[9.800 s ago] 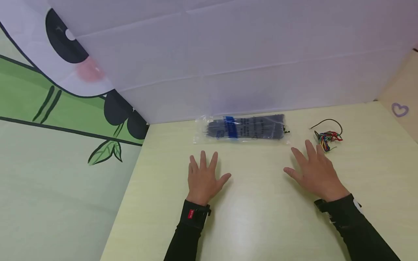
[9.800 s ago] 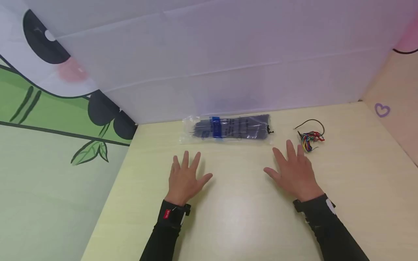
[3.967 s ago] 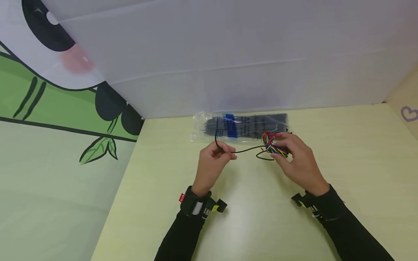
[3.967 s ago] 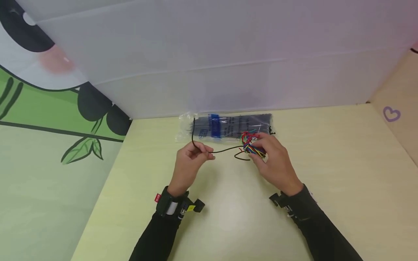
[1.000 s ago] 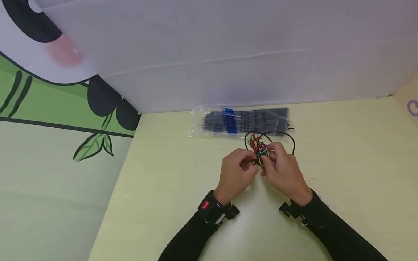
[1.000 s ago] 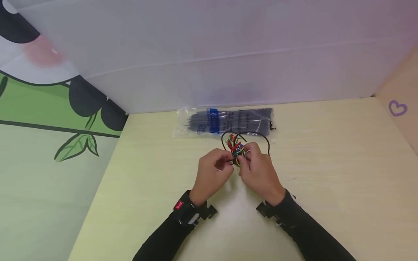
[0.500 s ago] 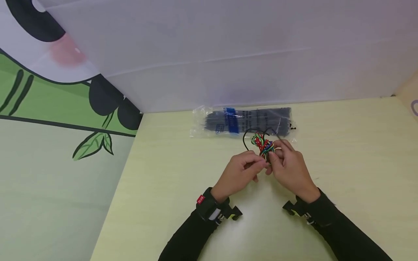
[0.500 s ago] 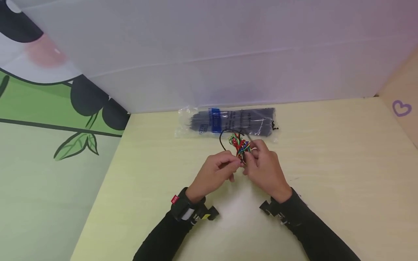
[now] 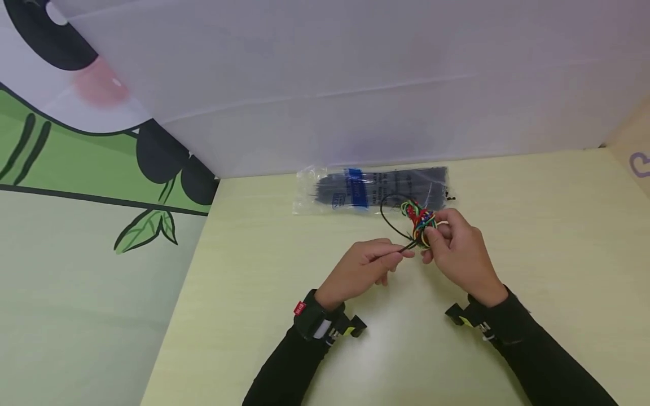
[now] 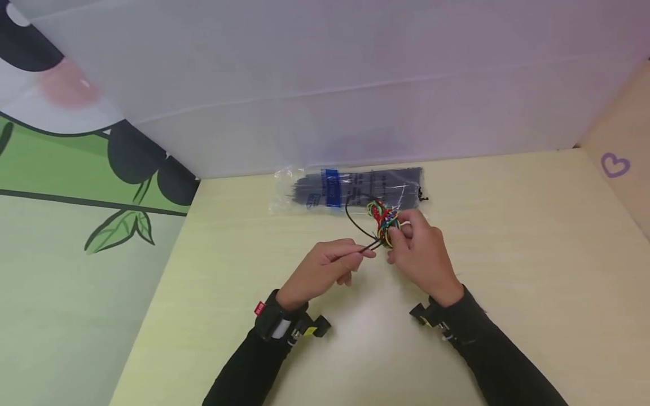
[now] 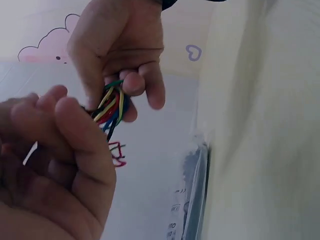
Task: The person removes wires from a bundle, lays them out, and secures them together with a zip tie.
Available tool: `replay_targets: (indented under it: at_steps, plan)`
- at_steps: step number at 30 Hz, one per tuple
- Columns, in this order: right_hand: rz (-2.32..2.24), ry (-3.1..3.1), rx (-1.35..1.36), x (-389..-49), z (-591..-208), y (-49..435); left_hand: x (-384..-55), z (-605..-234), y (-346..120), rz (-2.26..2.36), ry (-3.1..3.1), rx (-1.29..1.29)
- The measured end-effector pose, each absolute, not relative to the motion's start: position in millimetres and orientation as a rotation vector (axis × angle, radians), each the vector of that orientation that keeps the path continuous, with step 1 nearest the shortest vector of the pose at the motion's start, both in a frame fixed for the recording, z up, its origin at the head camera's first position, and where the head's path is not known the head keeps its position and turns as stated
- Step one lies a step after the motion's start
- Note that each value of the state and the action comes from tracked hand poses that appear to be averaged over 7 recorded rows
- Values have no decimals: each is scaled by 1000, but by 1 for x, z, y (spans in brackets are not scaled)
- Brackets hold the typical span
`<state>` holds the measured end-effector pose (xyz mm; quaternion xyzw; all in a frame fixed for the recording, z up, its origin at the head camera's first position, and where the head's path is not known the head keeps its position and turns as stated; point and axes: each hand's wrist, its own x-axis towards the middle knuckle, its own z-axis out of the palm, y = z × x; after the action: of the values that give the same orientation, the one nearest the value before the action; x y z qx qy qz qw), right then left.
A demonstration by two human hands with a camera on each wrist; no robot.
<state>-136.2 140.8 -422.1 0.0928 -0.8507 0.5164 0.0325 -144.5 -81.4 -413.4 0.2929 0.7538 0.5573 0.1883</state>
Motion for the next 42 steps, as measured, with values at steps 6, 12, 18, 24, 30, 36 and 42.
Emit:
replay_targets:
  at_steps: [6,12,18,24,30,36,42]
  plan:
    - [1643,-2657,350,-137,-427,140,-148,-410,-94,1497,1977,755]
    - [1549,-2646,349,-139,-428,147,-152,-411,-103,1444,2009,782]
    - [1508,-2702,250,-143,-425,160,-156,-410,-117,1545,1842,882]
    - [1651,-2704,147,-151,-422,173,-161,-412,-119,1707,1758,928]
    - [1971,-2532,218,-152,-425,169,-166,-423,-117,1957,1924,493]
    - [2124,-2440,399,-147,-428,153,-168,-433,-106,1810,2578,425]
    - [2084,-2482,478,-141,-427,143,-155,-423,-87,1630,2939,727]
